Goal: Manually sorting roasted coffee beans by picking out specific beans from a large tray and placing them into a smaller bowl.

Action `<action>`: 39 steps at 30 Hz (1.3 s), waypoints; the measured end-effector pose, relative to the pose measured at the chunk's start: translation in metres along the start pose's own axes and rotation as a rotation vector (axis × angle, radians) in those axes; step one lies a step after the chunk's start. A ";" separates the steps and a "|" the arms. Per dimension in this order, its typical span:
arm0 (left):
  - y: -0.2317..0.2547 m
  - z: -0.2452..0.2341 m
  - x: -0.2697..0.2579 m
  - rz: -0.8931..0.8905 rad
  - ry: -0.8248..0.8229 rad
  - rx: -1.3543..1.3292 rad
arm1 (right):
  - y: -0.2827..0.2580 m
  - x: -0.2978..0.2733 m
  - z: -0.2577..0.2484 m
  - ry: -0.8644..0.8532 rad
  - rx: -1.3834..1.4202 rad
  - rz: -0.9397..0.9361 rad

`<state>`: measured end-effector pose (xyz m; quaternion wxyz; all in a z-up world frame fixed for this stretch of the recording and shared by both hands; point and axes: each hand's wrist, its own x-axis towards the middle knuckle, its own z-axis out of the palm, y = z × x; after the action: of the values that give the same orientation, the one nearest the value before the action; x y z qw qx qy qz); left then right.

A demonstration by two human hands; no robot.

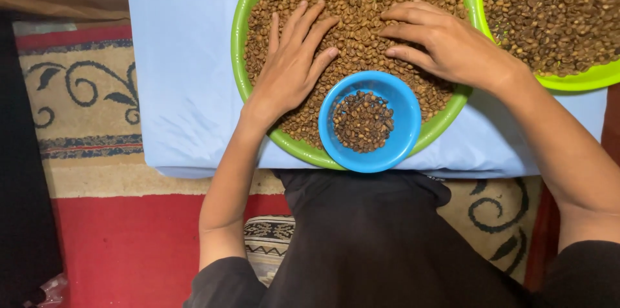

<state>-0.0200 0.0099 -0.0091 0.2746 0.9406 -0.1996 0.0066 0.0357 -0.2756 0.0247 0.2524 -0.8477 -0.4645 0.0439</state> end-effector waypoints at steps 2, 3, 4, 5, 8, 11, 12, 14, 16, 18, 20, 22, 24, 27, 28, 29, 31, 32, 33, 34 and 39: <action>0.006 -0.005 -0.009 -0.015 -0.015 -0.019 | -0.004 -0.008 -0.004 0.015 0.006 0.011; 0.008 -0.006 -0.014 -0.049 0.003 0.008 | -0.005 -0.012 -0.005 0.051 -0.009 0.001; 0.011 -0.008 -0.020 -0.084 0.020 0.033 | -0.006 -0.016 -0.005 0.087 -0.023 -0.009; 0.012 -0.008 -0.027 -0.082 0.018 0.034 | -0.010 -0.021 -0.006 0.089 -0.022 -0.007; 0.016 -0.007 -0.048 -0.130 0.032 0.066 | -0.019 -0.035 -0.009 0.099 0.062 0.079; 0.017 -0.004 -0.061 -0.182 0.046 0.069 | -0.024 -0.047 -0.011 0.139 0.016 0.065; 0.019 -0.004 -0.063 -0.184 0.045 0.056 | -0.026 -0.051 -0.012 0.135 -0.020 0.103; 0.018 -0.001 -0.066 -0.191 0.047 0.042 | -0.029 -0.056 -0.014 0.128 -0.056 0.138; 0.014 0.006 -0.066 -0.179 0.037 0.067 | -0.031 -0.058 -0.016 0.048 -0.016 0.250; 0.014 0.009 -0.064 -0.174 0.026 0.084 | -0.032 -0.059 -0.010 0.057 -0.011 0.251; 0.013 0.013 -0.059 -0.168 0.012 0.103 | -0.030 -0.060 -0.003 0.068 -0.004 0.253; 0.009 0.017 -0.055 -0.154 -0.005 0.083 | -0.027 -0.059 0.006 0.091 -0.080 0.261; 0.006 0.023 -0.050 -0.153 -0.007 0.080 | -0.027 -0.053 0.009 0.090 -0.068 0.273; 0.001 0.028 -0.038 -0.138 0.000 0.074 | -0.021 -0.042 0.012 0.093 -0.047 0.280; -0.001 0.030 -0.035 -0.133 0.006 0.070 | -0.018 -0.037 0.014 0.090 -0.030 0.274; -0.003 0.031 -0.031 -0.135 0.008 0.071 | -0.016 -0.031 0.015 0.089 -0.030 0.270; -0.007 0.034 -0.025 -0.067 0.026 0.074 | -0.011 -0.020 0.017 0.118 0.034 0.194; -0.008 0.036 -0.022 -0.072 0.027 0.072 | -0.012 -0.012 0.017 0.114 0.036 0.192; -0.009 0.037 -0.017 -0.056 0.025 0.075 | -0.013 -0.005 0.016 0.097 0.022 0.172; -0.010 0.038 -0.012 -0.036 0.022 0.081 | -0.013 0.003 0.015 0.086 0.007 0.152; -0.007 0.037 0.014 -0.013 -0.066 0.080 | -0.002 0.021 0.016 0.025 -0.027 0.079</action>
<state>-0.0081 -0.0094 -0.0426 0.2302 0.9517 -0.2021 -0.0181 0.0412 -0.2514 0.0152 0.2449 -0.8692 -0.4281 0.0367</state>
